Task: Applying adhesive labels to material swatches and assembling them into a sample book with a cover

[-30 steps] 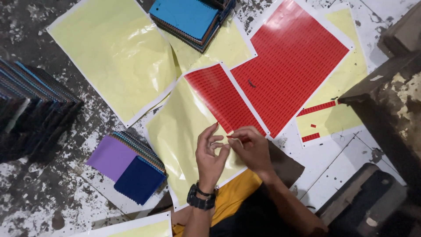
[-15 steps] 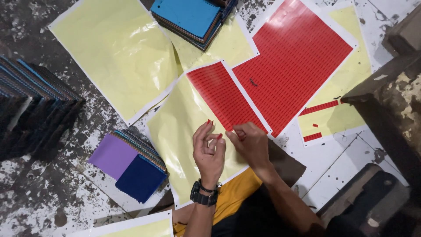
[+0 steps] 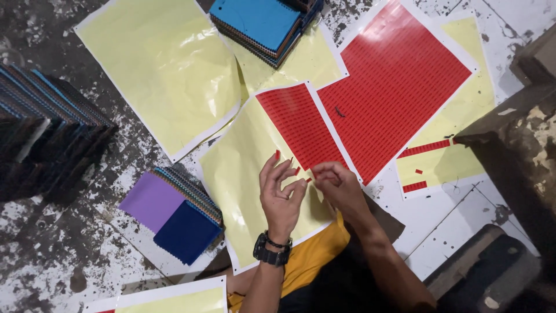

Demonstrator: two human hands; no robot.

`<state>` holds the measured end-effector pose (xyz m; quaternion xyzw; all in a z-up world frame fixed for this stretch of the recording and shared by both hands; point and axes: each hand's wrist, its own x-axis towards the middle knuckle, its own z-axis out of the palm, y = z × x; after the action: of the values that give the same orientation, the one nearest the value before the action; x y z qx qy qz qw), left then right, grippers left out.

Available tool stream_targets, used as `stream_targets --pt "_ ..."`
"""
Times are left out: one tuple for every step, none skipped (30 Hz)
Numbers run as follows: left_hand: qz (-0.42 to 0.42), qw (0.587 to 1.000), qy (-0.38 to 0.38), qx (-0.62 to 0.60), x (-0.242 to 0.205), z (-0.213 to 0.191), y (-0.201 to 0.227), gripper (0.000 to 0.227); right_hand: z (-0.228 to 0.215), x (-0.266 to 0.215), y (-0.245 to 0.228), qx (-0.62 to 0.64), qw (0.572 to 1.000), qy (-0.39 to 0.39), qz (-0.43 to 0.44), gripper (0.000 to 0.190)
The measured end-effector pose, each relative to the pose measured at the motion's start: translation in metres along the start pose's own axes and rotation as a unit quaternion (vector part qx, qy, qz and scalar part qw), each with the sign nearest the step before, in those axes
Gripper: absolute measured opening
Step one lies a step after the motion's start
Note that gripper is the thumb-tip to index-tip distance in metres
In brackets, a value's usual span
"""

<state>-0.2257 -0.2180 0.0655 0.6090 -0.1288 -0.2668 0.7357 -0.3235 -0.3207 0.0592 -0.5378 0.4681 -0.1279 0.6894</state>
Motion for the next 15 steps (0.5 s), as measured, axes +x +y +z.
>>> stream_targets --pt "0.006 1.000 0.016 0.005 0.001 0.001 0.000 0.051 0.000 0.003 -0.004 -0.002 0.999 0.033 0.037 0.043" --pt "0.007 1.000 0.014 0.006 0.001 0.001 0.001 0.051 0.002 0.008 0.002 -0.001 0.999 0.034 0.036 0.043" --pt "0.017 0.999 0.032 0.007 0.000 0.001 0.001 0.049 0.003 0.013 0.008 -0.129 0.984 0.082 -0.096 0.032" --pt "0.026 0.998 0.049 0.009 -0.001 0.000 0.001 0.048 0.005 0.018 0.014 -0.252 0.933 0.125 -0.224 0.021" --pt "0.025 0.998 0.049 0.010 0.001 0.000 -0.002 0.048 0.006 0.019 0.010 -0.252 0.933 0.125 -0.223 0.021" --pt "0.036 0.997 0.061 0.003 0.002 -0.002 -0.005 0.048 0.007 0.019 0.007 -0.268 0.928 0.112 -0.235 0.023" --pt "0.047 0.996 0.073 -0.004 0.004 -0.003 -0.008 0.049 0.009 0.019 0.003 -0.284 0.922 0.098 -0.246 0.025" --pt "0.046 0.996 0.074 -0.002 0.006 -0.004 -0.010 0.049 0.011 0.017 0.003 -0.283 0.922 0.097 -0.245 0.025" --pt "0.053 0.996 0.074 -0.010 0.009 -0.004 -0.013 0.049 0.012 0.017 0.001 -0.263 0.938 0.098 -0.204 0.025" --pt "0.061 0.995 0.074 -0.017 0.012 -0.004 -0.014 0.049 0.013 0.017 -0.002 -0.243 0.951 0.099 -0.163 0.026" --pt "0.062 0.995 0.073 -0.018 0.014 -0.004 -0.015 0.049 0.012 0.017 0.000 -0.243 0.951 0.100 -0.165 0.026" --pt "0.070 0.995 0.067 -0.020 0.015 -0.004 -0.017 0.050 0.011 0.017 0.002 -0.225 0.957 0.112 -0.146 0.027" --pt "0.076 0.995 0.063 -0.021 0.015 -0.005 -0.018 0.050 0.011 0.015 0.004 -0.208 0.962 0.123 -0.125 0.029" --pt "0.076 0.995 0.064 -0.022 0.015 -0.004 -0.018 0.050 0.011 0.016 0.006 -0.208 0.962 0.122 -0.125 0.029" --pt "0.081 0.995 0.061 -0.021 0.015 -0.004 -0.017 0.050 0.013 0.017 0.008 -0.199 0.959 0.138 -0.147 0.026"
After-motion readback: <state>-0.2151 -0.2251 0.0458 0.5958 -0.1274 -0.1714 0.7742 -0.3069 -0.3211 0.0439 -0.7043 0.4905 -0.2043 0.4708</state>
